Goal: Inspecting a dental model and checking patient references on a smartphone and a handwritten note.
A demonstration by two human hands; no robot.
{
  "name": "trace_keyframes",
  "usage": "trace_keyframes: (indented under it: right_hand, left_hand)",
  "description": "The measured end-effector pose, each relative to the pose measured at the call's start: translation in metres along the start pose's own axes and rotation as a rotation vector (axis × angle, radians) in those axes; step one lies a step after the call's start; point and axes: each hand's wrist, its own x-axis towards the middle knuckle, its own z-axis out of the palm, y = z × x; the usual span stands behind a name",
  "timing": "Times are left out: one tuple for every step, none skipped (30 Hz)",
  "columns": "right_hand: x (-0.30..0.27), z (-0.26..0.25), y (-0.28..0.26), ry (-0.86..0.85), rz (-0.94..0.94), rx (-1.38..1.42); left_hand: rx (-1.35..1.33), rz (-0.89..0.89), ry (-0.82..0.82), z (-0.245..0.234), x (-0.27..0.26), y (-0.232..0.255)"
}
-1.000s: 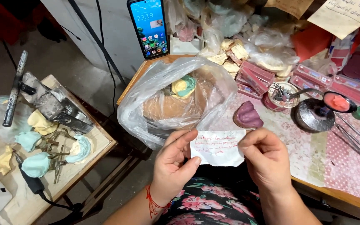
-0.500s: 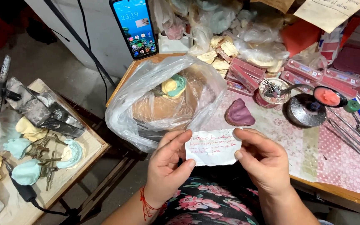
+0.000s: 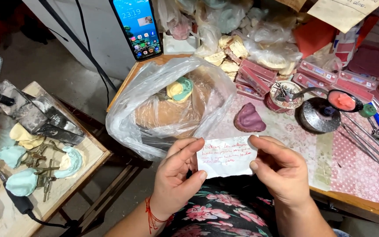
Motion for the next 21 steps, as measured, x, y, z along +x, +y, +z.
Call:
trace_keyframes:
  right_hand:
    - [-0.0001,-0.0009,-0.0006,-0.014,0.012,-0.007]
    - [-0.0001,-0.0015,0.0,-0.013,0.012,-0.007]
    - [-0.0001,-0.0021,0.0007,-0.023,0.017,0.02]
    - [0.0,-0.0028,0.0012,-0.033,0.022,0.046]
    - [-0.0002,-0.0034,0.0021,-0.033,0.022,0.047]
    - [-0.0002,-0.0039,0.0032,-0.039,0.026,0.063]
    - [-0.0002,-0.0043,0.0042,-0.045,0.031,0.08]
    - [-0.0002,-0.0044,0.0033,-0.046,0.031,0.08]
    - [-0.0002,-0.0046,0.0025,-0.046,0.022,0.074]
    - [-0.0002,-0.0047,0.0016,-0.045,0.013,0.068]
    - [-0.0006,-0.0045,0.0012,-0.045,0.012,0.068]
    - [-0.0009,-0.0045,0.0005,-0.04,0.016,0.076]
    - [-0.0011,-0.0044,-0.0002,-0.036,0.019,0.083]
    - [-0.0013,-0.0034,-0.0018,-0.035,0.019,0.082]
    - [-0.0014,-0.0024,-0.0033,-0.023,0.033,0.09]
    - [-0.0017,-0.0012,-0.0048,-0.011,0.048,0.098]
    - [-0.0018,-0.0017,-0.0032,-0.011,0.048,0.097]
    - [-0.0019,-0.0022,-0.0016,-0.012,0.043,0.104]
    - [-0.002,-0.0028,0.0,-0.013,0.038,0.111]
    - [-0.0018,-0.0023,-0.0006,-0.013,0.038,0.111]
    - [-0.0016,-0.0019,-0.0012,-0.011,0.037,0.105]
  left_hand:
    - [-0.016,0.005,-0.002,0.0002,0.0002,-0.0001]
    - [-0.016,0.004,-0.002,0.0004,0.0002,0.0]
    - [-0.017,0.002,-0.002,0.0007,0.0002,0.0]
    - [-0.018,0.001,-0.001,0.0009,0.0002,0.0001]
    - [-0.018,0.0,-0.002,0.0017,0.0002,-0.001]
    - [-0.046,0.01,-0.004,0.0022,0.0003,-0.0021]
    - [-0.074,0.021,-0.007,0.0027,0.0004,-0.0032]
    - [-0.074,0.02,-0.007,0.0026,0.0003,-0.0019]
    - [-0.05,0.007,-0.003,0.0024,0.0001,-0.0006]
    - [-0.027,-0.006,-0.001,0.0023,0.0002,0.0007]
    - [-0.026,-0.006,-0.001,0.0021,0.0005,0.001]
    - [-0.02,0.002,-0.003,0.0021,0.001,0.0012]
    - [-0.015,0.01,-0.005,0.002,0.0016,0.0015]
    - [-0.015,0.01,-0.006,0.0024,0.0018,0.0021]
    - [-0.012,0.007,-0.003,0.0026,0.002,0.0027]
    - [-0.008,0.004,-0.001,0.0028,0.0021,0.0034]
    - [-0.008,0.004,-0.001,0.0024,0.0023,0.0032]
    - [0.001,0.002,-0.003,0.002,0.0024,0.0029]
    - [0.011,-0.001,-0.005,0.0017,0.0026,0.0027]
    - [0.011,-0.001,-0.005,0.0017,0.0027,0.003]
    - [0.008,-0.005,-0.005,0.0018,0.0028,0.0032]
